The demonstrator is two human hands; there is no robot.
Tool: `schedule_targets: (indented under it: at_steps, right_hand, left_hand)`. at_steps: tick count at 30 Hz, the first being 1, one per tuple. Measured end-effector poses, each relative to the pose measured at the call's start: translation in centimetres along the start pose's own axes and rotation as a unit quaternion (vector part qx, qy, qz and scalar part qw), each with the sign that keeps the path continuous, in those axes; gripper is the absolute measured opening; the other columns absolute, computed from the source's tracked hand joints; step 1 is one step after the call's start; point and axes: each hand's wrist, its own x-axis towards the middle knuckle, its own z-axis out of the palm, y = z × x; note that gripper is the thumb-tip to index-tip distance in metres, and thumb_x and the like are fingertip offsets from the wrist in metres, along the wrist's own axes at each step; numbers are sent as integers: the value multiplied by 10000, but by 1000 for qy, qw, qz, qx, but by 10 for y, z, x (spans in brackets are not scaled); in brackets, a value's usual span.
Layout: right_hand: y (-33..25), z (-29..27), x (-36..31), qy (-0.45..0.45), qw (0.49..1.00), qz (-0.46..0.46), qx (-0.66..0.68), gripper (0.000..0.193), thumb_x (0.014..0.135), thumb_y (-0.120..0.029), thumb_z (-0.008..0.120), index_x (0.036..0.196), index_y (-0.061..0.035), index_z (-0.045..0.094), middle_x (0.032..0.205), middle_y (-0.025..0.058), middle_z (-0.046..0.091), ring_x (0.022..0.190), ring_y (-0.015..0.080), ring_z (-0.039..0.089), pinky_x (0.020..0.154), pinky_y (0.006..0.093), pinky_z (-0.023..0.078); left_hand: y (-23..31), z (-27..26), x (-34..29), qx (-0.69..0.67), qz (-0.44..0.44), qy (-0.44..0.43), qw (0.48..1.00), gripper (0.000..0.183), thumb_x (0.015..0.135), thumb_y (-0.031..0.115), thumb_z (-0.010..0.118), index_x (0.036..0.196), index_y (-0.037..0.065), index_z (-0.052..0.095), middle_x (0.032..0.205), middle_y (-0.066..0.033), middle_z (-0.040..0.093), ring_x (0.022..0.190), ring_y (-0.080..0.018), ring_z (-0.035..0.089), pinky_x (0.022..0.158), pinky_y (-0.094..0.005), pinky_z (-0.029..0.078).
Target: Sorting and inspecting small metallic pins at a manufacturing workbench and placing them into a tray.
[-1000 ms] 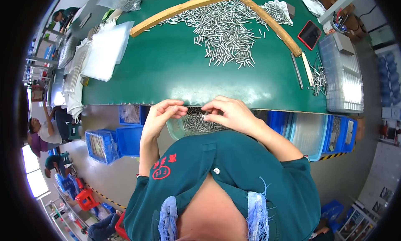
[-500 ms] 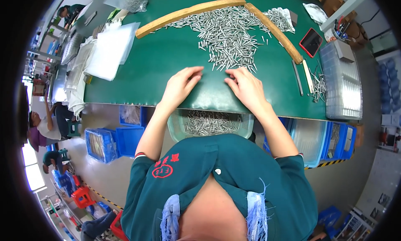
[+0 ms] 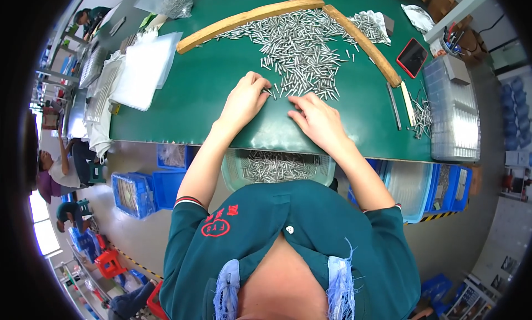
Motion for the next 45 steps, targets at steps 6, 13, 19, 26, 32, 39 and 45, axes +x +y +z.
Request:
schedule_targets:
  at_steps: [6, 13, 19, 26, 32, 39, 45]
  right_hand:
    - [1, 8, 22, 6, 991, -63, -120, 271, 841, -181, 586, 1108, -140, 588, 894, 36, 551, 773, 206, 599, 660, 325, 499]
    - [-2, 10, 37, 4, 990, -75, -118, 204, 826, -187, 594, 1024, -140, 604, 908, 34, 551, 815, 216, 596, 672, 341, 506]
    - [-1, 11, 29, 5, 985, -120, -121, 165, 775, -215, 650, 906, -119, 621, 944, 44, 575, 821, 241, 604, 666, 351, 499]
    - [-15, 5, 18, 2, 988, -112, -102, 191, 787, -135, 638, 961, -71, 591, 965, 46, 593, 858, 242, 591, 717, 331, 481]
    - [-19, 9, 17, -7, 983, -149, -110, 89, 789, -99, 625, 870, -63, 618, 931, 42, 590, 856, 225, 582, 718, 326, 474]
    - [-22, 10, 12, -5, 984, -149, -100, 106, 775, -116, 649, 866, -69, 619, 906, 40, 575, 833, 224, 581, 693, 335, 476]
    - [-22, 16, 7, 5, 989, -121, -89, 95, 783, -136, 660, 836, -72, 614, 849, 48, 568, 760, 220, 583, 645, 341, 472]
  left_hand:
    - [-3, 3, -9, 9, 27, 0, 1000, 239, 742, 60, 612, 979, 46, 598, 968, -99, 551, 936, -272, 537, 833, -366, 453]
    - [-3, 1, 0, -1, 60, 9, 998, 207, 759, 63, 590, 965, 53, 607, 945, -115, 552, 920, -295, 532, 826, -367, 447]
    - [-1, 9, -24, 15, 23, 36, 999, 121, 738, 93, 549, 818, 23, 608, 821, -161, 562, 834, -330, 552, 753, -412, 465]
    - [9, 22, -37, 21, 59, 51, 997, 213, 747, 90, 525, 937, 42, 608, 1025, -63, 556, 940, -253, 505, 819, -339, 449]
    - [11, 22, -44, -1, 32, 78, 996, 145, 754, 103, 534, 870, 70, 614, 957, -48, 534, 962, -236, 483, 830, -351, 422]
    - [7, 23, -51, -17, 53, 93, 994, 137, 763, 115, 540, 873, 81, 614, 963, -37, 537, 974, -218, 477, 829, -331, 404]
    - [9, 25, -54, 19, 28, 97, 995, 131, 740, 135, 576, 851, 67, 586, 906, -57, 517, 902, -232, 494, 779, -350, 428]
